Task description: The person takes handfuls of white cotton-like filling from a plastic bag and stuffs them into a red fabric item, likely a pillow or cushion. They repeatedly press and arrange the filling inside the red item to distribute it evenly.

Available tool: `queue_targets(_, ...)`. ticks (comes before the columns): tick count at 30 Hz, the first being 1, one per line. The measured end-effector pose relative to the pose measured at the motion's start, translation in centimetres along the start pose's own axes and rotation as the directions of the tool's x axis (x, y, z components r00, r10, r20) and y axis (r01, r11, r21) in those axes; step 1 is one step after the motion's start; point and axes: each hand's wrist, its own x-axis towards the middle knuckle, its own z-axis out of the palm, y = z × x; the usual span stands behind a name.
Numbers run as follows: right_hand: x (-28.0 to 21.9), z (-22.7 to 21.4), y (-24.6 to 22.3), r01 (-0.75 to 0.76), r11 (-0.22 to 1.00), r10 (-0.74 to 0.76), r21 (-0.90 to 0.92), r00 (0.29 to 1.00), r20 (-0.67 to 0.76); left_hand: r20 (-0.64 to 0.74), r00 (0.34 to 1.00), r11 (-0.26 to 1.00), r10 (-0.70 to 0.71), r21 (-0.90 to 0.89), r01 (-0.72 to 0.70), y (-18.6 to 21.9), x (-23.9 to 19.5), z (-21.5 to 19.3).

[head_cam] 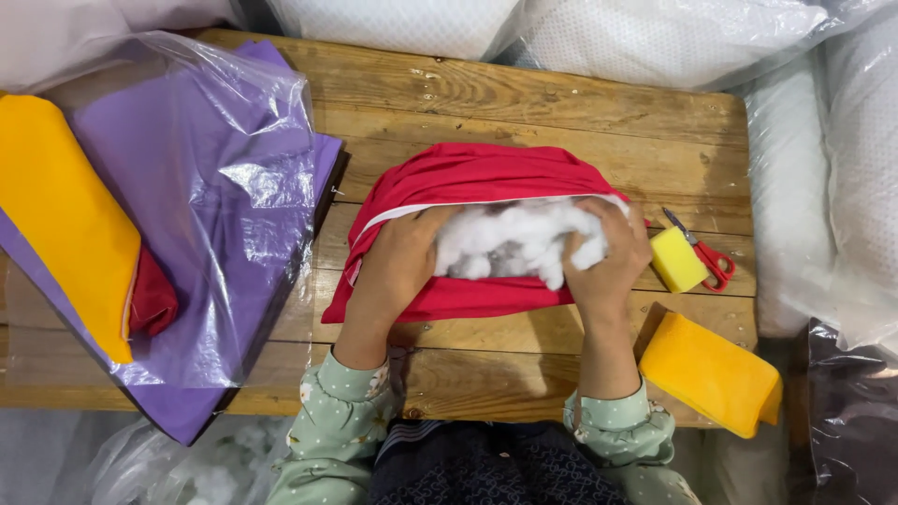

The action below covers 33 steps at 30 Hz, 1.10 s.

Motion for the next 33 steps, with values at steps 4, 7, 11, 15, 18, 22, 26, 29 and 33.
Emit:
queue_targets(4, 1.1, -1.3, -0.9, -0.012, 0.999, 0.011, -0.047, 1.0, -0.016, 0.104, 0.981, 0.986, -0.162, 0.063, 0.156, 0.4, 0.2, -0.4)
queue_targets(7, 0.6, -0.9, -1.2, 0.002, 1.0, 0.0, -0.03, 0.996, 0.085, -0.004, 0.998, 0.987, 0.069, -0.144, -0.069, 1.7, -0.1, -1.5)
queue_targets(11, -0.6, 1.1, -2.4, 0.249, 0.968, -0.235, -0.011, 0.925, 0.299, -0.159, 0.949, 0.883, 0.272, -0.35, -0.311, 3.6, -0.2, -2.2)
queue_targets(15, -2.2, 3.2, -2.6, 0.421, 0.904, -0.409, 0.066, 0.813, 0.415, -0.265, 0.902, 0.9, 0.34, -0.185, -0.394, 2.7, 0.6, 0.1)
queue_targets(18, -0.4, 1.5, -3.1, 0.374, 0.92, -0.382, 0.115, 0.801, 0.461, -0.246, 0.906, 0.939, 0.345, 0.085, -0.334, 0.9, 0.9, 3.4)
queue_targets(22, 0.4, -0.2, -2.1, 0.162, 0.96, -0.268, 0.228, 0.768, 0.582, -0.138, 0.962, 0.971, 0.235, 0.08, -0.225, 1.0, 0.9, 2.7)
queue_targets(26, -0.8, 0.7, -0.8, 0.125, 0.992, -0.108, 0.021, 0.748, 0.655, -0.09, 0.988, 0.992, 0.125, -0.003, -0.126, 2.1, 0.8, 1.7)
queue_targets(29, -0.1, 0.5, -2.7, 0.095, 0.986, 0.035, -0.135, 0.677, 0.735, -0.016, 0.989, 0.983, 0.15, 0.108, -0.148, 2.9, 0.6, 1.7)
queue_targets(33, -1.3, 1.4, -1.2, 0.055, 0.984, 0.085, -0.171, 0.696, 0.713, 0.077, 0.968, 0.949, 0.237, 0.196, -0.248, 0.8, 1.0, 4.5)
